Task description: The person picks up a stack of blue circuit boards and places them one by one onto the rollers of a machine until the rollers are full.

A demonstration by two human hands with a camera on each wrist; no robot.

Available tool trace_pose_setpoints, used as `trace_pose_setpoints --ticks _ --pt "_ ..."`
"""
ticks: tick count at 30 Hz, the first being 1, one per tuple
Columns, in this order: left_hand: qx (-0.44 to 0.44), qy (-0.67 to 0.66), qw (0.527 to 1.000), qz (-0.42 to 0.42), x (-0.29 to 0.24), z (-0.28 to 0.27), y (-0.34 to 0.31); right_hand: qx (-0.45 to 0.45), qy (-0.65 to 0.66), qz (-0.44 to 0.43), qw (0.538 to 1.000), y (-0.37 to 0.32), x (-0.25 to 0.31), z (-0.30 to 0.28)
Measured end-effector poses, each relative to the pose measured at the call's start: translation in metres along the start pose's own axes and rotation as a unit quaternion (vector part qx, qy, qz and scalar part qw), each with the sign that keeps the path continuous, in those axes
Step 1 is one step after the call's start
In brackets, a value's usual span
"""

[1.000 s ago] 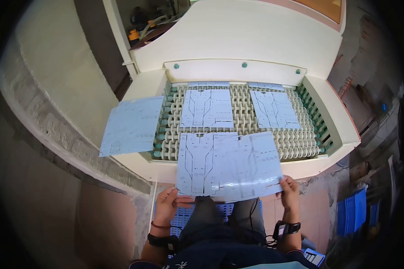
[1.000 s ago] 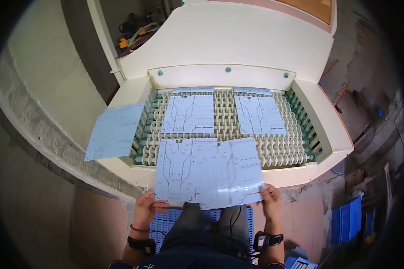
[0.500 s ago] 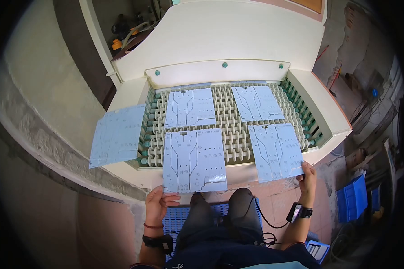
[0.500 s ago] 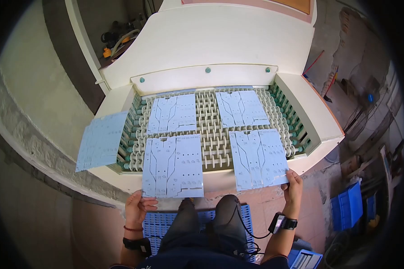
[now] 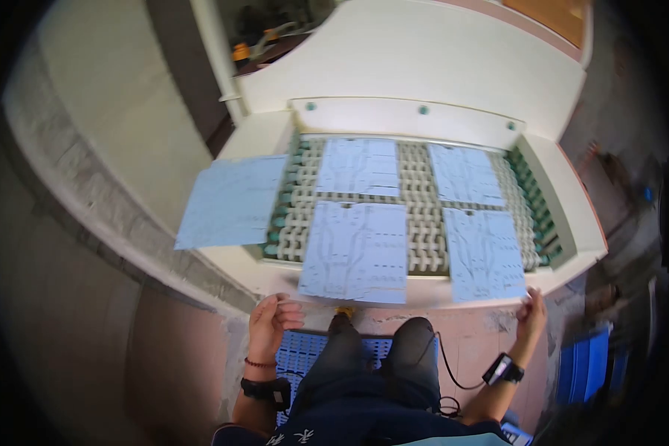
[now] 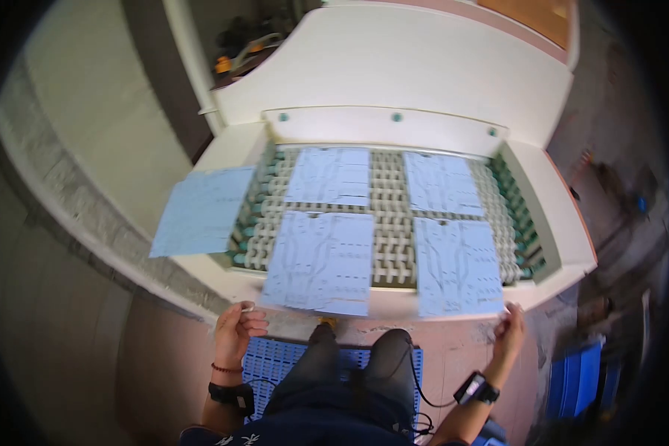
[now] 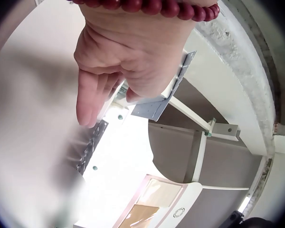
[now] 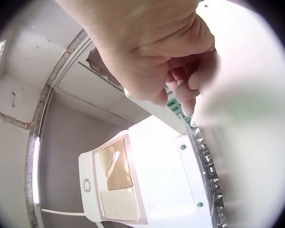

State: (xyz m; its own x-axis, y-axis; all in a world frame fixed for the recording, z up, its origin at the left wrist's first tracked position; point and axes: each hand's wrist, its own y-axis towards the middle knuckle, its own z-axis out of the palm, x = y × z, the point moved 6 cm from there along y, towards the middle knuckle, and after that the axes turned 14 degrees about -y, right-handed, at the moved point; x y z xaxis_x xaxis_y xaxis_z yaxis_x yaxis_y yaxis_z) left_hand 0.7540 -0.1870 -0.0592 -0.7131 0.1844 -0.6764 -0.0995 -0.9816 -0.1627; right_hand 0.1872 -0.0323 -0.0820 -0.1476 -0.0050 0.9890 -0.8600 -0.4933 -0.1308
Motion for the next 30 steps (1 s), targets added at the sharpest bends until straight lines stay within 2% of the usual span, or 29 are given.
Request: trace_pose_setpoints --ticks 1,2,5,7,9,11,12,13,15,20,25,30 --pt "-0.012 0.014 0.999 0.029 -0.007 -0.006 0.001 -0.02 0.017 0.002 1.0 0.002 -0.002 -0.009" --pt "-0.028 0.028 0.997 0.061 -0.019 -0.01 0.0 -0.019 0.035 -0.041 0.998 0.011 -0.01 -0.023" --pt "-0.095 0.033 0.981 0.167 -0.06 -0.024 0.002 -0.094 0.011 -0.079 0.992 0.004 0.0 -0.038" --pt "-0.119 0.033 0.967 0.224 -0.091 -0.034 0.004 -0.084 0.034 -0.105 0.99 -0.012 0.019 -0.027" --pt "-0.134 0.035 0.942 0.307 -0.123 -0.037 0.004 -0.036 0.043 -0.135 0.989 -0.026 0.042 -0.007" --pt "-0.147 0.043 0.932 0.329 -0.151 -0.038 0.009 -0.019 0.049 -0.151 0.987 -0.035 0.051 0.008" --pt "-0.155 0.052 0.924 0.345 -0.164 -0.037 0.012 0.021 0.043 -0.165 0.985 -0.047 0.06 0.029" --pt "-0.154 0.049 0.924 0.346 -0.175 -0.039 0.017 0.062 0.037 -0.181 0.981 -0.06 0.069 0.049" --pt "-0.137 -0.011 0.95 0.281 -0.186 -0.043 0.036 0.121 0.028 -0.189 0.974 -0.077 0.073 0.084" --pt "-0.11 0.017 0.963 0.246 -0.199 -0.032 0.064 0.271 -0.032 -0.18 0.945 -0.126 0.073 0.163" --pt "-0.098 0.045 0.969 0.222 -0.198 -0.031 0.07 0.351 -0.057 -0.147 0.923 -0.156 0.06 0.198" --pt "-0.076 0.01 0.961 0.265 -0.187 -0.033 0.042 0.379 -0.077 -0.119 0.915 -0.169 0.047 0.208"
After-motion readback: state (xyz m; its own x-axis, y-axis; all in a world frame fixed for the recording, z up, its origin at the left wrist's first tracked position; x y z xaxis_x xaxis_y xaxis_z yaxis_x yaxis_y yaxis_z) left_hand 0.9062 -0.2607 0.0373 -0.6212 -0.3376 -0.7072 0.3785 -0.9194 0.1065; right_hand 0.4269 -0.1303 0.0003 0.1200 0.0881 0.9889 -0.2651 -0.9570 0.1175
